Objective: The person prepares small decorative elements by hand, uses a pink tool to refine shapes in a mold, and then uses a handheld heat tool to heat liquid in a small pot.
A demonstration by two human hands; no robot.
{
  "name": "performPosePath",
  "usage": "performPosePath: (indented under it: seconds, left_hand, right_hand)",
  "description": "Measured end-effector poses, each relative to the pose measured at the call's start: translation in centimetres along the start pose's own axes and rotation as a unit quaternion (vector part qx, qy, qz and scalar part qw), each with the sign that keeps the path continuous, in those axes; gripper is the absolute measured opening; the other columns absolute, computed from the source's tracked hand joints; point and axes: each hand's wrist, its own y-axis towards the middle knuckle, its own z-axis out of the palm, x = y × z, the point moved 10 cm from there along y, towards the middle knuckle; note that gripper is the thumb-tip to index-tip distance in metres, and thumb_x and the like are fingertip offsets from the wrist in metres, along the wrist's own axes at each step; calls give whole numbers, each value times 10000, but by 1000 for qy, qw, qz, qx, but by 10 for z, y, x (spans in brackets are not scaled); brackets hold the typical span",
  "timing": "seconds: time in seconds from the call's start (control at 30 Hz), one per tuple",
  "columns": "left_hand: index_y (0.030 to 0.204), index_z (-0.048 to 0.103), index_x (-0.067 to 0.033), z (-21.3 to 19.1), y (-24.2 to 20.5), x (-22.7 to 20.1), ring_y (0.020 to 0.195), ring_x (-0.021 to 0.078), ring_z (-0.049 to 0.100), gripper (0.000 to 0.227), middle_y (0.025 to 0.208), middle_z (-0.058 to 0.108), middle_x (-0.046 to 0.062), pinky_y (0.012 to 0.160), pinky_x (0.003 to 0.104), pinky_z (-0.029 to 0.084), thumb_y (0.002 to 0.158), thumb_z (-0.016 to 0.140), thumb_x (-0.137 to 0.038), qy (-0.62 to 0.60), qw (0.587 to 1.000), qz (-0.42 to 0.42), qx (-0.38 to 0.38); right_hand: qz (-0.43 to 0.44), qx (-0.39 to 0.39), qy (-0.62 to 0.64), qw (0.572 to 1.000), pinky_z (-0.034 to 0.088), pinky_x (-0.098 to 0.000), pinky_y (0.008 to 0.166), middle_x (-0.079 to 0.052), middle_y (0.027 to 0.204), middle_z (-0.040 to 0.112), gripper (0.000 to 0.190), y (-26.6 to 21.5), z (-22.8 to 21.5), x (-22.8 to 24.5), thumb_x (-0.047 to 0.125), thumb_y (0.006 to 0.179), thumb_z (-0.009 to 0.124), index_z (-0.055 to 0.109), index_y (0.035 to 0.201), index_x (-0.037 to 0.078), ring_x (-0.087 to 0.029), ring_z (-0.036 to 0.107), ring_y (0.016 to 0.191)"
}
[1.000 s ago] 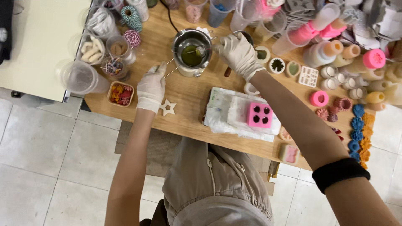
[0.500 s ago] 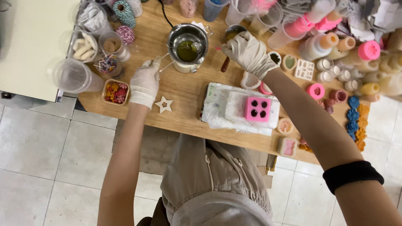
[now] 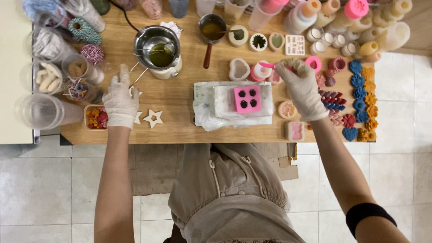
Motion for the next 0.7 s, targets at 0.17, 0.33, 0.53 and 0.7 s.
performPosePath:
  seconds: [0.17,0.33,0.53,0.7]
  left_hand:
    - [1657,207,-43,-39,-33,-25,1304,485,507,1004,1449,460,341,1064,587,393,830,756,-190,-19,998,3,-64]
    - [1650,238,-17,-53,-90,-46,1397,504,458,852,1548,430,352,1156,558,375,972,733,-167,-84,986,31,-142]
    - [1606,281,-36,-2,-164,-68,1387,457,484,822,1504,460,297,1169,519,400,908,698,-164,-227,967,-42,-104]
    - [1564,339,-17,37,-191,-109,1371,483,466,784,1524,457,279,1137,521,394,906,736,-171,-217,972,28,-86]
  right_hand:
    - [-13,-23,7,1000,464,-196,762,48,958,641,163,-31,-19,-25,160,1052,688,700,1121,13,-11,534,869]
    - [12,-104,81,991,487,-195,791,40,1006,700,177,-48,-32,-45,130,999,689,704,1142,25,-13,580,891]
    - [116,-192,141,964,491,-214,752,-2,950,733,168,-98,-29,-66,123,980,712,747,1093,3,-63,612,840]
    - [-56,-151,-43,986,480,-246,791,-52,944,713,146,-101,-3,-24,85,958,736,767,1072,-2,-107,603,882]
